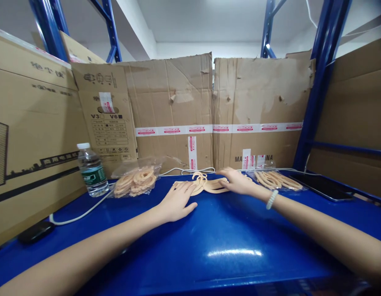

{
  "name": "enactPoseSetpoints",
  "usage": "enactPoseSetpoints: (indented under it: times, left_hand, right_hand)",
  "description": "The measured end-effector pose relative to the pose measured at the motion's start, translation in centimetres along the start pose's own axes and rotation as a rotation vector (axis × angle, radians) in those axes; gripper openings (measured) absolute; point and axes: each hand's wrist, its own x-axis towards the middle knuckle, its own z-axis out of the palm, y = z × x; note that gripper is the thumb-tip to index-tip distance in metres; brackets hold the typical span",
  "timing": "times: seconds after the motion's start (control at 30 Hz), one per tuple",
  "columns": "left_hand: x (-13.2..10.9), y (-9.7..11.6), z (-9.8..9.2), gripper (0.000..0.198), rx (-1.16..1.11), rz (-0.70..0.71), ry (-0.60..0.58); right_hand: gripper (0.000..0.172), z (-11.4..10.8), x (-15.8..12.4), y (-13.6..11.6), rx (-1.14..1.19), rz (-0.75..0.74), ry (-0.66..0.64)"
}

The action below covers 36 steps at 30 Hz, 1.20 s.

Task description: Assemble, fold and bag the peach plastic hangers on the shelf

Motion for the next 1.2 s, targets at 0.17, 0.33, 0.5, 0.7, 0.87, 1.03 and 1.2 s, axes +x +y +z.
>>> enactPoseSetpoints:
  times: [0.17,0.33,0.5,0.7,0.87,1.03,1.2]
  left_hand:
    - [-1.4,-0.5,0.0,0.037,-0.024,0.013,0.037]
    - [-1.6,-1.8,0.8,0.029,-0.125,-0.039,0.14]
    - [-1.8,-2.3,0.6,0.028,-0.13,-0.038,0.172]
    - [-2.0,-2.2,1.0,0.028,-0.147,-0.029,0.118]
    - [-2.0,-2.2,1.1,0.03,-0.139,-0.034,0.104]
    - [-2.0,-2.4,1.4,0.03,-0.134,-0.034,0.119]
    - [-2.0,-2.2,1.1,0.03,-0.121,-0.044,0.101]
  right_hand:
    - [0.028,-2.1,-2.2,3.9,0.006,0.146,0.021]
    - [0.024,-2.7,-3.8,7.6,-0.043,0.26,0.017]
    - [0.022,-3.4,-3.9,9.1,-0.121,0.256,-0.037]
    - [0.02,-1.8,-4.0,8.9,-0.141,0.195,-0.086]
    - [0.027,-0.4,-4.0,8.2,-0.191,0.167,-0.069]
    - [0.024,-0.2,-4.0,7.7,-0.198,0.149,-0.069]
    - [0.022,-0.2,-3.9,7.5,-0.185,0.146,-0.042]
